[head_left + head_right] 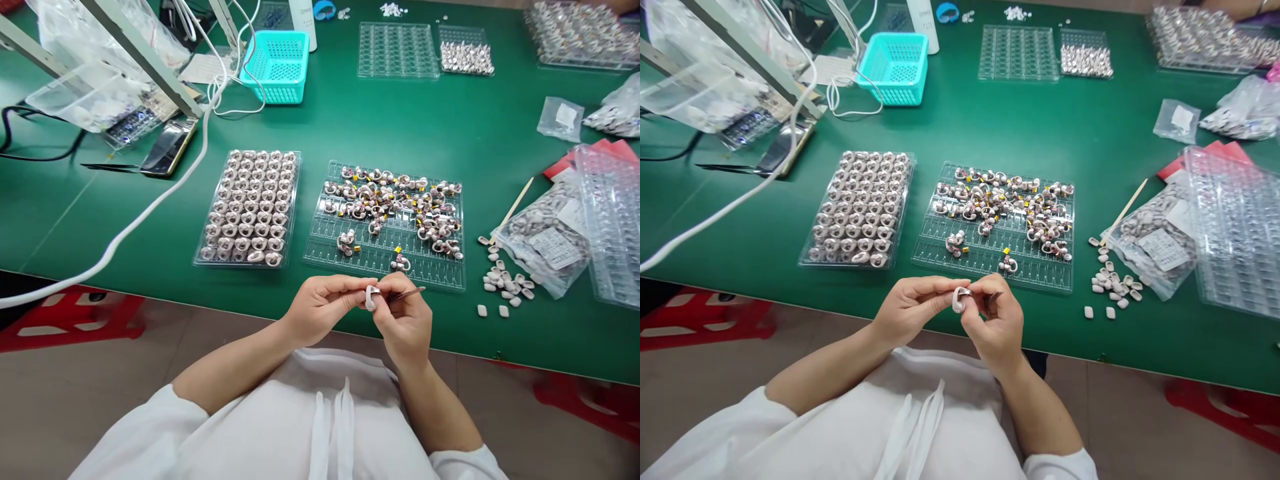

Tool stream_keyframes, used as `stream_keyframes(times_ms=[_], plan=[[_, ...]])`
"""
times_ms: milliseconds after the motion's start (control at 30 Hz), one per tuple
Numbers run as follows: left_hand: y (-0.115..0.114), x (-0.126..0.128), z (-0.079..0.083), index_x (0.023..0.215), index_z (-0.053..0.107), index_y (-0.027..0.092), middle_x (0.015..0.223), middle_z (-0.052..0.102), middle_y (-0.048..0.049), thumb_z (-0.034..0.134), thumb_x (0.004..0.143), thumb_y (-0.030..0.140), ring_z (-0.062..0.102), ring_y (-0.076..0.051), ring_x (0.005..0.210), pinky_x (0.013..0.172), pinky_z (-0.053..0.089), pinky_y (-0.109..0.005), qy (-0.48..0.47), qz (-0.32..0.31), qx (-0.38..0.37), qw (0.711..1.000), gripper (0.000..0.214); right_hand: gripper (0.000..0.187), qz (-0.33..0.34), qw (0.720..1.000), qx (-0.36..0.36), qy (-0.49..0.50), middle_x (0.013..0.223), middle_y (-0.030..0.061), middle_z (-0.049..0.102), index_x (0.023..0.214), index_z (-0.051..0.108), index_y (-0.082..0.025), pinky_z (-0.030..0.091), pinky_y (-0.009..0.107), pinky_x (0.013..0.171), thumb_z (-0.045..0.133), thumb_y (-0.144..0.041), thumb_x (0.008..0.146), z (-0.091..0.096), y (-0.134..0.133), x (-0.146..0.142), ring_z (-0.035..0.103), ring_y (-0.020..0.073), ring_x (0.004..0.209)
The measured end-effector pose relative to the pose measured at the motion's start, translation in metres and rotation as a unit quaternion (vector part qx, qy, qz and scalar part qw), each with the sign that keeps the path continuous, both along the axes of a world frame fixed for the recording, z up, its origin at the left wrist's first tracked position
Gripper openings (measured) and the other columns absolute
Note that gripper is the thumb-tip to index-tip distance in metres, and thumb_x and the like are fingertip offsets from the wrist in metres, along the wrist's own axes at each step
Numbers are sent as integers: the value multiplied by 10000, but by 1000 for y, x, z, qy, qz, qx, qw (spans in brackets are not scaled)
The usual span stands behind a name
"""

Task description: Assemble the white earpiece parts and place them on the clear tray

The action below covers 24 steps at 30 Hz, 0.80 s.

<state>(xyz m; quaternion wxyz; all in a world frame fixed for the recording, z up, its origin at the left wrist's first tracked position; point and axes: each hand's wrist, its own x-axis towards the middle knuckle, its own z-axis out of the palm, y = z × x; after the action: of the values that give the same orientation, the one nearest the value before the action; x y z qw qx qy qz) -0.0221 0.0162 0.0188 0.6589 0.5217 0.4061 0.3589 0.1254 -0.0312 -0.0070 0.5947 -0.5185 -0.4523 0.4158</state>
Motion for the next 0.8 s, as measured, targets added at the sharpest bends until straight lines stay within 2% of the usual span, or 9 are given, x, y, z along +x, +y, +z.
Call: stream_keyframes(times_ms=[167,367,600,800], plan=[[-2,3,0,969,818,155,939,814,-96,777,815,356,776,-235,836,761,648,-285,-4,7,2,1000,257,76,-23,999,-2,-23,761,-18,515,825,582,-224,425,238,511,613,-156,840,2,1,-2,501,104,613],[-5,6,-3,903,826,157,936,811,-106,788,795,395,765,-225,828,773,639,-288,-20,6,-7,1000,264,95,-21,1000,-14,0,745,-27,496,817,536,-221,429,242,498,607,-159,826,-3,1,-5,490,90,563],[-5,5,-6,891,826,163,919,810,-103,795,798,351,759,-206,818,787,629,-282,-40,3,-22,999,212,130,-25,1000,10,-12,740,-33,493,808,522,-228,407,231,490,599,-124,795,-8,-1,-4,486,92,571],[-6,4,-9,890,826,165,949,806,-120,779,816,355,760,-219,838,813,624,-306,-16,1,23,1000,209,135,-32,999,-5,-16,736,-31,492,783,506,-225,406,231,493,607,-138,762,-10,0,-5,479,94,577]])
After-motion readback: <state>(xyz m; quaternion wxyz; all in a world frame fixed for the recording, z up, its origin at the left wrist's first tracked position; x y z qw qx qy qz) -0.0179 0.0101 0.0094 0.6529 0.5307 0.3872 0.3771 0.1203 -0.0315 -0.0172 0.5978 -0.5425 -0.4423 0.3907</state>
